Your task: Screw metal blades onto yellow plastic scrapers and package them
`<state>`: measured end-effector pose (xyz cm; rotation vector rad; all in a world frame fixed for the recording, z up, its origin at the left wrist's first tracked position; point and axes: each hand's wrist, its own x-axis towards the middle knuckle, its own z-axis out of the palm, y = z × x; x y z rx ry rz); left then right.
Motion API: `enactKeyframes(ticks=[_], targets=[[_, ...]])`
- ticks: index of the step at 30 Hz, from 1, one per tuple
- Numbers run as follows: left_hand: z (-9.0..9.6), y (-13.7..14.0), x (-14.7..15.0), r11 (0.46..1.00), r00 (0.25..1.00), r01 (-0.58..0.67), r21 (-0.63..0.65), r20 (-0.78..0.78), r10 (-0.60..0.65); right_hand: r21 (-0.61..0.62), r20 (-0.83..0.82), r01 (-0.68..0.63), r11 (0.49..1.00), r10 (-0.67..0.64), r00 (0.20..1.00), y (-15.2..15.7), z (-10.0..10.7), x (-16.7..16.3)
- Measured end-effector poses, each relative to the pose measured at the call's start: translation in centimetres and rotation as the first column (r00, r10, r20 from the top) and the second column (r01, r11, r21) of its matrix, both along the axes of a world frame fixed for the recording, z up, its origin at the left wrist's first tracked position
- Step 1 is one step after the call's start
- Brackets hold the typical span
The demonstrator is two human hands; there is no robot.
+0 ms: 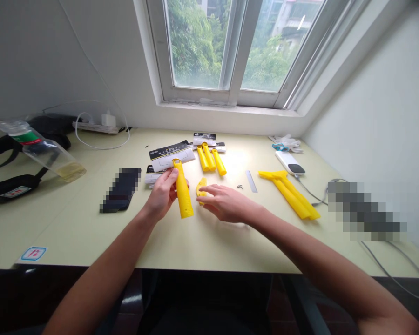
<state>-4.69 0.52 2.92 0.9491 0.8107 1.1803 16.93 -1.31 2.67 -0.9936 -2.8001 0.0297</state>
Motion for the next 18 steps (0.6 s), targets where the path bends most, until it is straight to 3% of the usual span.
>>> enactKeyframes(ticks=[3,9,14,16,18], targets=[[-0.1,0.3,-0.5,0.999,0.999,-0.036,0.012,0.006,0.036,-0.016,0.022,-0.027,0.999,0.028,0.999,-0.5,-0.5,-0.5],[-0.1,0.3,-0.3,1.0,1.0,-0.017,0.004,0.005,0.017,-0.017,0.023,0.082,0.997,-0.081,0.996,0.8,-1.8,-0.6],[0.3,0.2,-0.2,0.999,1.0,-0.027,-0.023,-0.004,0.027,0.031,-0.059,0.188,0.982,-0.186,0.981,0.2,0.0,1.1],[0.3,0.2,-0.2,0.999,0.999,-0.036,-0.027,0.006,0.036,0.042,-0.133,0.356,0.934,-0.348,0.928,-0.5,0.9,4.1],[0.3,0.3,-0.3,0.999,0.999,-0.043,-0.032,0.015,0.044,0.046,-0.154,0.594,0.803,-0.582,0.799,-1.3,1.3,8.2]])
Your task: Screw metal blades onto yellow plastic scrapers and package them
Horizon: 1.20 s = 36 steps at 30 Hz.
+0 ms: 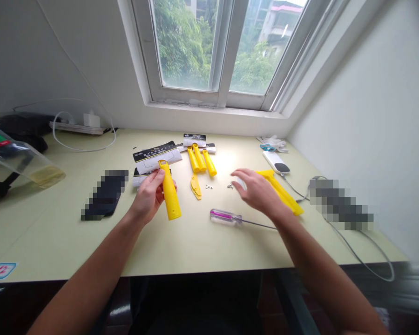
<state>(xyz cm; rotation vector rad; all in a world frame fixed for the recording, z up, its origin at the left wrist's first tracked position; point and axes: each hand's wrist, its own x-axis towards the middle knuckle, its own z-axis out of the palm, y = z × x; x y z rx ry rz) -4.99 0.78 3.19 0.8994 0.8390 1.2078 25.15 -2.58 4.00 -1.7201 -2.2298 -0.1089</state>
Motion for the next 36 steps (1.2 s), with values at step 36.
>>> enactKeyframes(ticks=[36], targets=[[-2.3,-3.2,4.4,0.979,0.965,0.196,0.057,-0.186,-0.182,-0.171,-0.975,-0.31,0.935,-0.116,0.188,2.1,-0.9,-4.0]])
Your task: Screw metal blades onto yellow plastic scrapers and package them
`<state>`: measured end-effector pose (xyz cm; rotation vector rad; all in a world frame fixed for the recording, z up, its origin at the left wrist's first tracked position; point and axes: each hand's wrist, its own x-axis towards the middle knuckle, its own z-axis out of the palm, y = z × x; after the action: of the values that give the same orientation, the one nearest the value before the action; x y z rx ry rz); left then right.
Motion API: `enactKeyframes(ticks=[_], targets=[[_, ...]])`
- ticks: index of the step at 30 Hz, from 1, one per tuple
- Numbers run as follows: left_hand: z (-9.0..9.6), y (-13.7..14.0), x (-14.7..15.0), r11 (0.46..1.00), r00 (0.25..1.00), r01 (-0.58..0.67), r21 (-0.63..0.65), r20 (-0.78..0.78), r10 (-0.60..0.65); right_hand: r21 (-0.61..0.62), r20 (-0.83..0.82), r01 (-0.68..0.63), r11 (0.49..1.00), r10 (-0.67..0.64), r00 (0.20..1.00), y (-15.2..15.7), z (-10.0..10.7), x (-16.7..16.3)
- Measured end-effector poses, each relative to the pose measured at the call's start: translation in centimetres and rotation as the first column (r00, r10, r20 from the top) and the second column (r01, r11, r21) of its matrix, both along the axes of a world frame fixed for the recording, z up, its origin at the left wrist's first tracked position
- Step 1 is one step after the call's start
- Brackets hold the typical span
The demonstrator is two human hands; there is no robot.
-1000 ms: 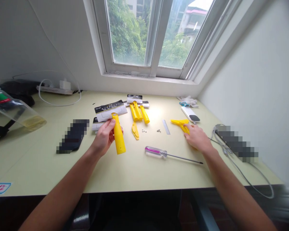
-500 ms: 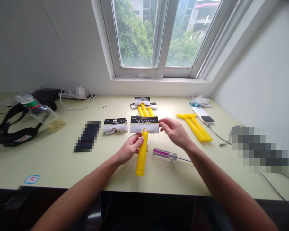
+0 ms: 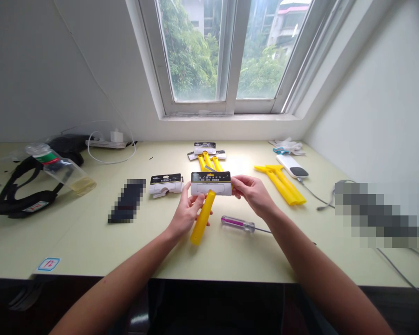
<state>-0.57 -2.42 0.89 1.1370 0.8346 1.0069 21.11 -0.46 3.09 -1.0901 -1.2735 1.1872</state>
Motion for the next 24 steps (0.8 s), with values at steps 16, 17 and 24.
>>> enactKeyframes(ticks=[16,17,24], targets=[[0.0,0.5,-0.8,0.94,0.972,-0.077,0.333,-0.184,0.145,0.017,0.022,-0.009,1.0,0.009,1.0,-1.0,1.0,-0.2],[0.1,0.6,-1.1,0.927,0.964,-0.052,0.371,-0.223,0.143,0.029,0.005,0.013,0.999,-0.013,1.0,-1.0,1.0,-0.2],[1.2,0.3,-2.2,0.869,0.924,0.278,0.41,-0.362,-0.124,0.123,-0.168,0.227,0.966,-0.205,0.964,-0.6,1.4,1.4]])
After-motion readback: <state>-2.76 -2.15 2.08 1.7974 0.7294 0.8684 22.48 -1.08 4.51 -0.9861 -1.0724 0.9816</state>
